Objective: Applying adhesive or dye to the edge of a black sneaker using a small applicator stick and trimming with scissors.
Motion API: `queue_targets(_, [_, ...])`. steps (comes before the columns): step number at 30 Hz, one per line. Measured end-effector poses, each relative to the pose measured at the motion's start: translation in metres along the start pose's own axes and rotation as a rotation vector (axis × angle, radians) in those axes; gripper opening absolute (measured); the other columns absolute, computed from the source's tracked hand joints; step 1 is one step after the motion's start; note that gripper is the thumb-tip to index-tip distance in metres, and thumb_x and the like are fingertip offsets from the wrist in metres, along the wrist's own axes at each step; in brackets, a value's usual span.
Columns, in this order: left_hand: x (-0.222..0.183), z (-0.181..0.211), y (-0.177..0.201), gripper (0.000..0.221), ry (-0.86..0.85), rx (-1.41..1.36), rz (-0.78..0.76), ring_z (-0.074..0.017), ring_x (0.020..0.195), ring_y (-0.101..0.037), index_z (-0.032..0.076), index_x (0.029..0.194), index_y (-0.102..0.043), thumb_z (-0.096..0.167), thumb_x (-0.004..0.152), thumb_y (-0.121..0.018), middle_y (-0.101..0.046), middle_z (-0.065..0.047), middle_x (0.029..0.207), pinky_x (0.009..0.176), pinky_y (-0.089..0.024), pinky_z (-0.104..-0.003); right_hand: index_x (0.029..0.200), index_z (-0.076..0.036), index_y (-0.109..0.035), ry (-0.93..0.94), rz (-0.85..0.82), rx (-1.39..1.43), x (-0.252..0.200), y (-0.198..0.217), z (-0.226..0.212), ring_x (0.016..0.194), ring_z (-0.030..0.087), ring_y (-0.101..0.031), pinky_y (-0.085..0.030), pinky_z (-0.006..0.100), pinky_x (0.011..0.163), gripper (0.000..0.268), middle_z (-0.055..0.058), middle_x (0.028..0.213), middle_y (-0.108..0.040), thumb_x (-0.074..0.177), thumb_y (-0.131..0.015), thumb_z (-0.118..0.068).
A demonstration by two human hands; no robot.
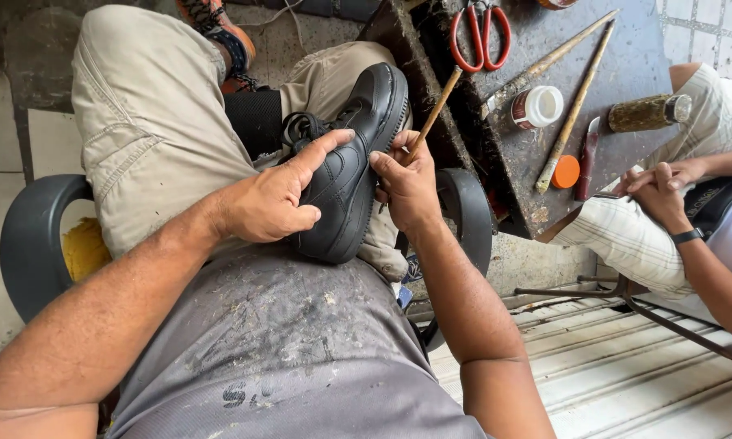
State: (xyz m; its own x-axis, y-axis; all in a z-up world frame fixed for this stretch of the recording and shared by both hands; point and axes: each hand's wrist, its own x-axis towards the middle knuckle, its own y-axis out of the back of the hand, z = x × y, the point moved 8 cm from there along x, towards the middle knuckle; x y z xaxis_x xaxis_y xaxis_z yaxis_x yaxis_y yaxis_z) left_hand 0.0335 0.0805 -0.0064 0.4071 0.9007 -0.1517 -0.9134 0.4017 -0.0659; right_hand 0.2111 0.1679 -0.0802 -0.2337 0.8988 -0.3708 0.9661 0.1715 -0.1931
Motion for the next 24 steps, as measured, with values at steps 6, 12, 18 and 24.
queue_targets(6, [0.0, -0.007, -0.005, 0.104, 0.075, 0.029, 0.041, -0.0356, 0.155, -0.018, 0.028, 0.166, -0.016, 0.006, 0.076, -0.064, -0.023, -0.019, 0.169, 0.125, -0.016, -0.05, 0.111, -0.018, -0.051, -0.052, -0.005, 0.007, -0.003, -0.002, 0.003, 0.05, 0.01, -0.049, -0.038, 0.024, 0.036, 0.039, 0.0, 0.076, -0.057, 0.089, -0.079, -0.004])
queue_targets(12, [-0.004, -0.01, -0.008, 0.103, -0.041, 0.012, 0.05, -0.0359, 0.155, -0.017, 0.019, 0.166, -0.021, 0.002, 0.075, -0.063, -0.024, -0.024, 0.168, 0.125, -0.013, -0.051, 0.122, -0.016, -0.047, 0.031, -0.074, -0.059, -0.017, -0.009, -0.005, 0.052, 0.011, -0.048, -0.04, 0.025, 0.038, 0.041, 0.002, 0.077, -0.053, 0.094, -0.075, -0.006])
queue_targets(18, [-0.014, 0.003, -0.011, 0.101, -0.115, 0.053, 0.062, -0.0377, 0.154, -0.018, 0.013, 0.166, -0.022, -0.001, 0.074, -0.062, -0.025, -0.026, 0.167, 0.124, -0.013, -0.052, 0.135, -0.011, -0.041, 0.075, -0.176, -0.161, -0.037, -0.014, -0.017, 0.052, 0.012, -0.054, -0.047, 0.025, 0.037, 0.064, 0.007, 0.086, -0.055, 0.086, -0.08, -0.003])
queue_targets(24, [-0.028, 0.046, -0.02, 0.095, -0.218, 0.129, 0.047, -0.0383, 0.15, -0.03, 0.01, 0.164, -0.022, 0.0, 0.079, -0.064, -0.034, -0.026, 0.163, 0.121, -0.023, -0.053, 0.144, -0.006, -0.043, 0.094, -0.338, 0.191, -0.036, -0.027, -0.017, 0.063, 0.023, -0.071, -0.061, 0.032, 0.048, 0.082, 0.017, 0.102, -0.065, 0.075, -0.087, -0.01])
